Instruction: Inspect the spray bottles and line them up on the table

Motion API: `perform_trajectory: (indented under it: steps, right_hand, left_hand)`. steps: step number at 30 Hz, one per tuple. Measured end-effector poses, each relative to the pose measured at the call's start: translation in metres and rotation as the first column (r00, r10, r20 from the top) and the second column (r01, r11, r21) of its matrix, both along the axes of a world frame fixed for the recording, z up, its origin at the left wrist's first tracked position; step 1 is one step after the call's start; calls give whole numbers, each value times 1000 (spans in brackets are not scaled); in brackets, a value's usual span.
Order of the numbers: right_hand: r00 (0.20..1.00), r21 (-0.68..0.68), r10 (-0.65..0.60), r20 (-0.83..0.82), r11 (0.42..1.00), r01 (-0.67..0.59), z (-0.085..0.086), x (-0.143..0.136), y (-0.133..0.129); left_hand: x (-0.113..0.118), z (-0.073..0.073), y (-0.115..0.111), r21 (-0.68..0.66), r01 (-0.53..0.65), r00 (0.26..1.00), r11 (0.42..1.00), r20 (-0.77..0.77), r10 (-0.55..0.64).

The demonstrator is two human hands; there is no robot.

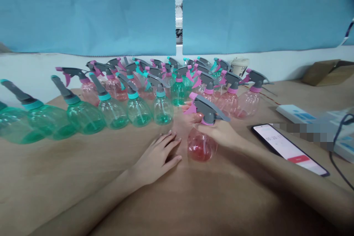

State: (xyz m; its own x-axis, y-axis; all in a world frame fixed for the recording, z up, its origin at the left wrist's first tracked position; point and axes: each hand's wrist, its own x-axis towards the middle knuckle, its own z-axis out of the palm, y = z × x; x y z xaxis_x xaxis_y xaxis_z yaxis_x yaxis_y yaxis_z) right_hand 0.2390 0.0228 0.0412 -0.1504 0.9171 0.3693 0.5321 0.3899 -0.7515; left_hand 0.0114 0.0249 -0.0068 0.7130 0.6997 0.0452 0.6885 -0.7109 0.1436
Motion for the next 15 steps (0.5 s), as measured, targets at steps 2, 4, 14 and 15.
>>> perform_trajectory:
  steps: [2, 4, 14, 15]
  right_hand:
    - [1000, -14, -9, 2, 1000, 9, 0, 0, 0]
    - [1000, -22, -16, 6, 1000, 16, 1, -1, -1]
    - [1000, -27, -23, -10, 999, 23, 4, -2, -2]
    - [1000, -24, -24, -8, 999, 24, 4, -2, -2]
  left_hand:
    - [0, 0, 0, 2, 2, 1000, 1000, -3, -2]
    - [-1, -1, 0, 7, 7, 1000, 1000, 0, -7]
    - [-3, -6, 2, 29, 15, 1000, 999, 24, -16]
    - [-3, -6, 2, 29, 16, 1000, 999, 26, -17]
